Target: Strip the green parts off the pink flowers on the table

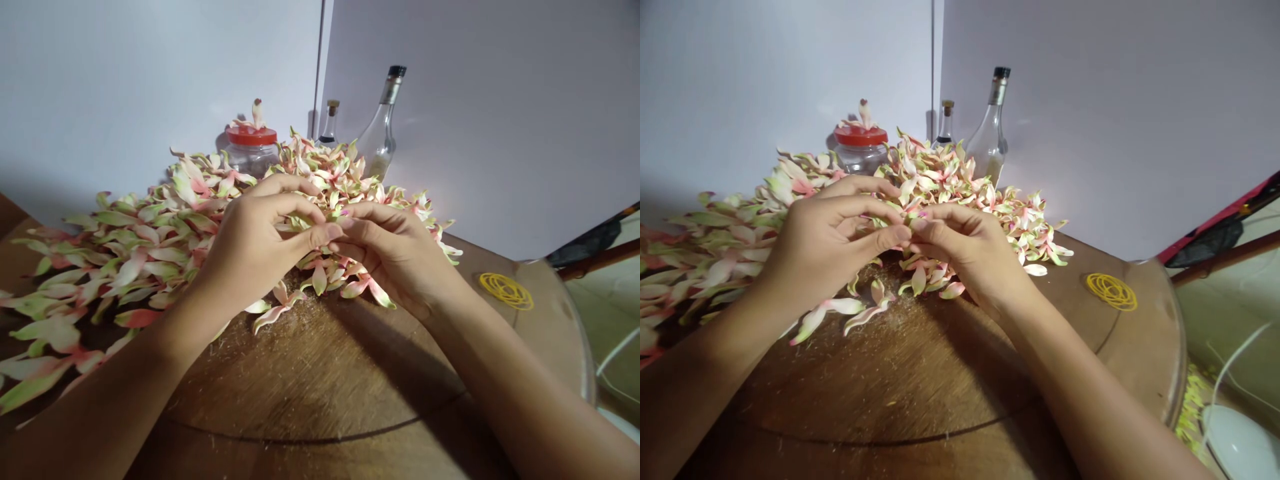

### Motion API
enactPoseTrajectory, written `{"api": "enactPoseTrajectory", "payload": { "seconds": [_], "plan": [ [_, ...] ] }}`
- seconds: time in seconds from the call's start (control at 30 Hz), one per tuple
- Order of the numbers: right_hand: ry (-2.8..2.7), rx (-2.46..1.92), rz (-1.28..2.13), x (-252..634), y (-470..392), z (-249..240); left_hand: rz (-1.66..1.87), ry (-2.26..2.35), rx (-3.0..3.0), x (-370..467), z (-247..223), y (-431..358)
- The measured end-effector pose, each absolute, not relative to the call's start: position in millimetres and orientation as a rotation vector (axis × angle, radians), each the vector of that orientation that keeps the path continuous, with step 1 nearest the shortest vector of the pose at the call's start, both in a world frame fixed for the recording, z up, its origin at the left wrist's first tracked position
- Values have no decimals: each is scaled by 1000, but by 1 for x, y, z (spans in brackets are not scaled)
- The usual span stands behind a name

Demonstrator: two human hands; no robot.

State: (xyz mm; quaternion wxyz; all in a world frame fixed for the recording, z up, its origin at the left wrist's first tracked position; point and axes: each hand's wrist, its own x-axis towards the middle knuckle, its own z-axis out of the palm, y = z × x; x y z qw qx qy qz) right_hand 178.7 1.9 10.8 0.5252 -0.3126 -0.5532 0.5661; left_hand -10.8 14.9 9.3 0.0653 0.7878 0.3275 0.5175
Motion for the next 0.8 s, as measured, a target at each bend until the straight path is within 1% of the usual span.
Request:
{"api": "enactPoseTrajectory", "payload": {
  "seconds": [0.17, 0.4, 0.63, 0.8],
  "plan": [
    [-1364, -740, 1344, 180, 2, 10, 1576, 986, 2356, -11, 8, 18],
    [-1400, -724, 1325, 182, 3, 10, 1478, 973, 2299, -12, 12, 16],
    [-1388, -738, 1318, 179, 4, 6, 1571, 1088, 2557, -2, 12, 5],
    [-1302, -770, 1342, 177, 4, 6, 1678, 1155, 2457, 4, 5, 5]
  ]
}}
